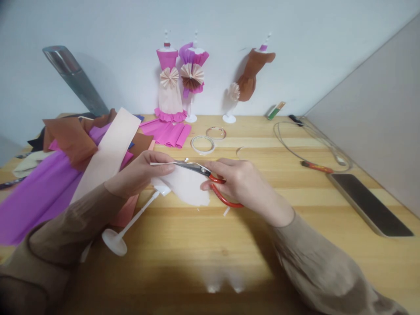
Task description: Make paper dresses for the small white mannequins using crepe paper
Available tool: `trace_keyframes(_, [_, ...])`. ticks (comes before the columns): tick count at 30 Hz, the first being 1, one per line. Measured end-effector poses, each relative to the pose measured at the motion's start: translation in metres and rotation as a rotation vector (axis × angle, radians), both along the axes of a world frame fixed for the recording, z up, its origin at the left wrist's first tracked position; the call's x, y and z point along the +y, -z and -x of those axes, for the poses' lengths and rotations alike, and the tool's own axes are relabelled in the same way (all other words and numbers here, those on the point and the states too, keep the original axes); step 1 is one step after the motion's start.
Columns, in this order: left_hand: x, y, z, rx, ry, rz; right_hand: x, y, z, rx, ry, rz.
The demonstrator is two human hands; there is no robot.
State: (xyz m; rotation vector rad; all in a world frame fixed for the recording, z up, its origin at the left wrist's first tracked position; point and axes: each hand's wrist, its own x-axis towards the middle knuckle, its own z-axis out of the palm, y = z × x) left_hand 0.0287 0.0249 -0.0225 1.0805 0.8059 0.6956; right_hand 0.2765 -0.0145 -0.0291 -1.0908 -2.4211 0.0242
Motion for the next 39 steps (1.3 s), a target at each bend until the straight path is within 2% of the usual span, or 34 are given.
trace_keyframes(5, [0.001, 0.001, 0.0, -0.007, -0.02, 0.017, -0.001, 0.001, -0.001, -0.008, 0.029, 0.05])
trace_keyframes(12, [-0.001, 0.001, 0.0, -0.003, -0.035, 0.019, 0.0, -0.002, 0.0, -0.01, -0.024, -0.005])
trace_keyframes(27, [-0.006, -0.002, -0.003, 0.042, 0.048, -0.034, -0.004, -0.004, 0.004, -0.092, 0.05, -0.052])
trace_keyframes(32, [-0.006, -0.001, -0.002, 0.097, 0.083, -0.05, -0.001, -0.004, 0.003, -0.031, 0.08, -0.053])
trace_keyframes(35, [-0.005, -0.002, 0.0, 0.117, 0.081, -0.061, 0.004, -0.003, -0.004, -0.042, 0.167, -0.009])
trace_keyframes(39, [-0.002, -0.004, 0.004, 0.088, 0.045, -0.072, 0.009, -0.001, -0.013, -0.249, 0.426, 0.2])
